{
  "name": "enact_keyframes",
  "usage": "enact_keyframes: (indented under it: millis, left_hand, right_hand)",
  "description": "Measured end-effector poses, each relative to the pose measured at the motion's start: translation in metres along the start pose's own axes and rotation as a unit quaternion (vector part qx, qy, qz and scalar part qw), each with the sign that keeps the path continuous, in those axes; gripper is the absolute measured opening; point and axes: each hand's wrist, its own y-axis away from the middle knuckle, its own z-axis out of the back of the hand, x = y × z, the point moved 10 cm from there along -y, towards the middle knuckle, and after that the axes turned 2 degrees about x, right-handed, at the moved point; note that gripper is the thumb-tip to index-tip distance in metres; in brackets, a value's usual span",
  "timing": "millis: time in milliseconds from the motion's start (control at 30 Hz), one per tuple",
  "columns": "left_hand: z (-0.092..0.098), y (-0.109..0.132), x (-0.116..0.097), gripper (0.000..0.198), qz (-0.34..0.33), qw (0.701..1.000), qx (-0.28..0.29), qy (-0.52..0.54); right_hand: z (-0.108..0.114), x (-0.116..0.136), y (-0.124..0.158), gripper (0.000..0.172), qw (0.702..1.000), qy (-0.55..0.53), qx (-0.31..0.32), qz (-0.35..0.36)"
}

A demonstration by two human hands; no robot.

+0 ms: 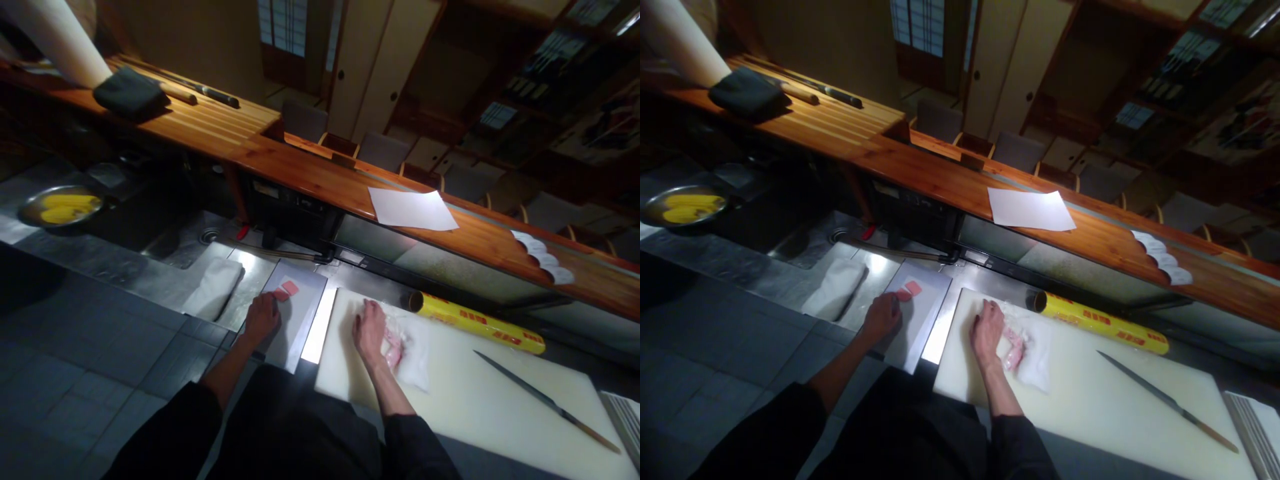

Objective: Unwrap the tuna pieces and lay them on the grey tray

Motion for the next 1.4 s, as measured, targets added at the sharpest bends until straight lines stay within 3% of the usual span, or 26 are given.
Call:
enact_keyframes:
  millis: [133, 233, 400, 567, 767, 1100, 1200, 1300, 1400]
  left_hand:
    - [0.004, 0.019, -0.012, 0.04, -0.02, 0.998, -0.004, -0.057]
    - [0.004, 0.031, -0.021, 0.039, -0.051, 0.995, 0.005, -0.084]
    - [-0.005, 0.044, -0.016, 0.033, -0.076, 0.992, 0.027, -0.096]
    - [-0.01, 0.046, -0.009, 0.034, -0.078, 0.992, 0.032, -0.091]
    - [-0.012, 0.043, -0.01, 0.034, -0.059, 0.992, 0.042, -0.101]
    - [-0.008, 0.045, -0.014, 0.036, -0.063, 0.988, 0.062, -0.125]
    - [-0.007, 0.044, -0.016, 0.036, -0.067, 0.986, 0.069, -0.138]
    - [-0.004, 0.044, -0.018, 0.037, -0.075, 0.984, 0.075, -0.14]
    - [-0.001, 0.042, -0.02, 0.035, -0.075, 0.985, 0.07, -0.142]
  right_hand:
    - [-0.06, 0.116, -0.028, 0.031, 0.987, -0.019, 0.107, 0.12]
    - [-0.101, 0.165, -0.05, 0.032, 0.979, -0.006, 0.153, 0.138]
    - [-0.135, 0.184, -0.072, 0.032, 0.971, 0.02, 0.192, 0.145]
    - [-0.128, 0.185, -0.067, 0.033, 0.977, 0.029, 0.161, 0.141]
    - [-0.133, 0.211, -0.043, 0.033, 0.972, 0.03, 0.158, 0.169]
    - [-0.135, 0.204, -0.045, 0.032, 0.98, 0.004, 0.136, 0.145]
    - [-0.125, 0.197, -0.04, 0.032, 0.982, -0.03, 0.13, 0.137]
    - [-0.098, 0.154, -0.029, 0.031, 0.985, -0.065, 0.113, 0.112]
    - [-0.054, 0.053, -0.009, 0.029, 0.995, -0.072, 0.063, -0.005]
